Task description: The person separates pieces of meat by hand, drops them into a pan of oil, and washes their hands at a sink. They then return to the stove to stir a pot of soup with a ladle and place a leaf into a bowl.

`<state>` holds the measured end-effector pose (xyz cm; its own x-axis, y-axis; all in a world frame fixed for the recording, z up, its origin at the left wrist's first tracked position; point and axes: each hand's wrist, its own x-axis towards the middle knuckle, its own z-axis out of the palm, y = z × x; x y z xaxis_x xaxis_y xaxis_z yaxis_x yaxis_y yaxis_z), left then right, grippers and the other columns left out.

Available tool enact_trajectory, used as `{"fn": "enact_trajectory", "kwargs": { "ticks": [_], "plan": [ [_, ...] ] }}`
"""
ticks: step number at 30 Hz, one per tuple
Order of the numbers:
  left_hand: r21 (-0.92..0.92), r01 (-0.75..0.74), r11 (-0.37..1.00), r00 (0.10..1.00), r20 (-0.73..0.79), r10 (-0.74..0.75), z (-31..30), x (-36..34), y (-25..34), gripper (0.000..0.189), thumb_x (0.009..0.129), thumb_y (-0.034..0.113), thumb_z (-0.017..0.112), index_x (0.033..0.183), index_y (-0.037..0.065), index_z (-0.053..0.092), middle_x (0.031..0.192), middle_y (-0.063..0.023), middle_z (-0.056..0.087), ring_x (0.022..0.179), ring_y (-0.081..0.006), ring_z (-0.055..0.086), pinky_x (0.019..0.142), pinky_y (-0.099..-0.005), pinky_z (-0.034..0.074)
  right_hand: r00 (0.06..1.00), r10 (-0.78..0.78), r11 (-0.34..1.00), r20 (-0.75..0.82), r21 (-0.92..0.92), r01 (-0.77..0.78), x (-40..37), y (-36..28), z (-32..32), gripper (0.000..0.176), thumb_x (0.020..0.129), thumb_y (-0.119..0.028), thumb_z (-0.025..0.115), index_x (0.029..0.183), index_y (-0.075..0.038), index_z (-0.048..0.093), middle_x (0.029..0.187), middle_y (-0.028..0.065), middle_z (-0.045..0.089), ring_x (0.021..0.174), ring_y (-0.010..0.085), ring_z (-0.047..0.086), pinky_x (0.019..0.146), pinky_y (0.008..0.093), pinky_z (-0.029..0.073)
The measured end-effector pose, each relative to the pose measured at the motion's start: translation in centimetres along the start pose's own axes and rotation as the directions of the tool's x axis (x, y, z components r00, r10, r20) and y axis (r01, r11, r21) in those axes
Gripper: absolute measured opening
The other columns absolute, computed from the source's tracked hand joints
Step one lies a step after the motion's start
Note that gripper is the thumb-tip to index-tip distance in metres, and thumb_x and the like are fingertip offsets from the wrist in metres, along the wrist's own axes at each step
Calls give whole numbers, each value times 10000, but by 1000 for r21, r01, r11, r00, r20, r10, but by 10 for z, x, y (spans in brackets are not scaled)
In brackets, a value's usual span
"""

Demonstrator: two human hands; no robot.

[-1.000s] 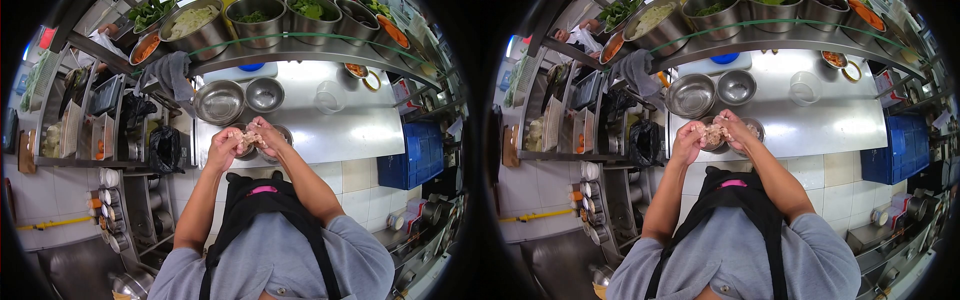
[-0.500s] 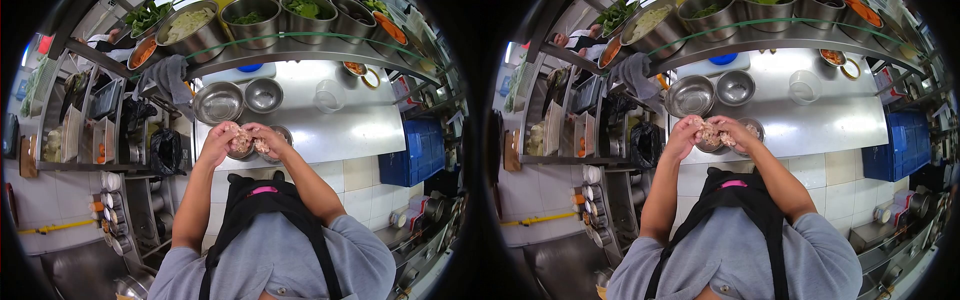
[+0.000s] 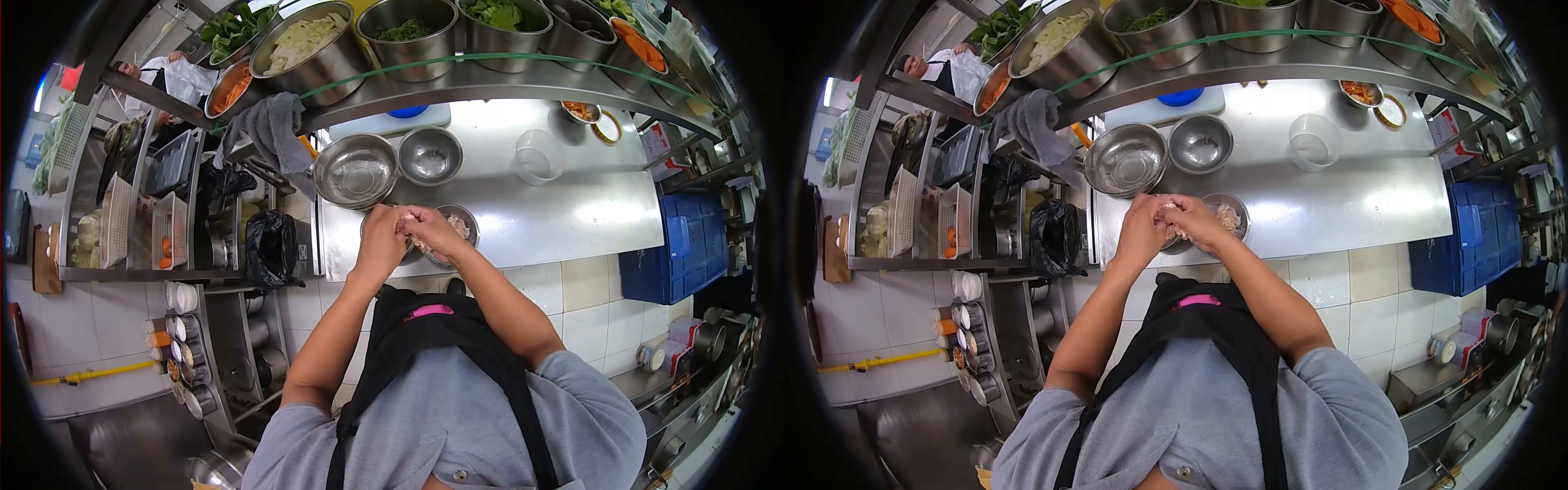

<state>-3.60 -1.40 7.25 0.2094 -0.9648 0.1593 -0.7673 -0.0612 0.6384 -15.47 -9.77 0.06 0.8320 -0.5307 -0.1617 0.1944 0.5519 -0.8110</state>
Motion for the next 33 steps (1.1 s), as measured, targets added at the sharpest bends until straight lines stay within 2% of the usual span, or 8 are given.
{"fn": "enact_trajectory", "kwargs": {
  "ticks": [5, 7, 12, 16, 21, 23, 28, 33],
  "plan": [
    [-98, -14, 995, 990, 135, 27, -14, -2, 0, 501, 775, -49, 673, 1262, 39, 596, 1137, -152, 560, 927, -279, 648, 829, -330, 532, 996, 85, 978, -39, 195, -76, -4, -6, -13, 314, 878, -32, 537, 1178, 10, 620, 984, 74, 678, 851, 112, 655, 724, 237, 532],
    [-220, 126, 967, 986, 132, -98, -29, 3, 6, 497, 801, -3, 702, 1282, 48, 588, 1187, -145, 547, 878, -208, 664, 779, -297, 541, 991, 130, 968, -23, 217, -122, -7, -16, -11, 327, 873, -20, 527, 1186, 19, 612, 978, 86, 678, 841, 120, 662, 702, 238, 541],
    [-289, 137, 948, 985, 140, -100, -17, 7, -30, 433, 831, 64, 716, 1246, 11, 604, 1108, -133, 654, 817, -147, 673, 739, -272, 542, 984, 125, 919, 127, 359, -163, -12, -26, 3, 331, 892, -22, 533, 1212, 50, 580, 964, 94, 673, 753, 120, 658, 685, 244, 554],
    [-301, 265, 916, 964, 65, -258, -8, 7, -26, 321, 860, 69, 686, 1163, -25, 641, 950, -83, 709, 818, -111, 662, 736, -253, 536, 985, 103, 921, 138, 361, -147, -7, -24, 3, 314, 908, -49, 577, 1209, 40, 588, 986, 97, 685, 733, 107, 653, 651, 229, 534],
    [-382, 263, 886, 954, -31, -297, -13, 7, -35, 256, 883, 67, 665, 1122, -23, 659, 931, -66, 705, 781, -95, 650, 701, -247, 534, 992, 59, 998, -113, 17, -58, 4, -4, -14, 270, 925, -94, 619, 1178, 1, 622, 956, 72, 686, 701, 70, 633, 476, 183, 434],
    [-768, 254, 589, 941, 56, -332, -24, 8, -41, 210, 897, 44, 642, 1100, -10, 659, 931, -62, 694, 755, -91, 631, 680, -242, 524, 986, 73, 997, -151, -4, -74, 4, -5, -23, 270, 925, -97, 623, 1178, -4, 625, 944, 66, 682, 691, 68, 626, 464, 182, 421],
    [-840, 340, 423, 925, 218, -311, -50, 10, -34, 222, 919, 21, 598, 1139, -5, 614, 983, -63, 660, 780, -103, 615, 700, -246, 513, 979, 127, 989, -160, 90, -114, -2, -12, -21, 262, 935, -111, 620, 1177, -10, 633, 896, 47, 663, 661, 65, 608, 443, 182, 404],
    [-872, 483, 80, 872, 469, -141, -29, 12, -43, 315, 903, 16, 606, 1217, 12, 585, 1002, -46, 633, 830, -93, 599, 714, -230, 496, 975, 211, 955, 67, 200, -220, 1, -11, -10, 254, 945, -159, 619, 1157, -18, 629, 886, 39, 671, 695, 57, 620, 454, 168, 390]
  ]
}}
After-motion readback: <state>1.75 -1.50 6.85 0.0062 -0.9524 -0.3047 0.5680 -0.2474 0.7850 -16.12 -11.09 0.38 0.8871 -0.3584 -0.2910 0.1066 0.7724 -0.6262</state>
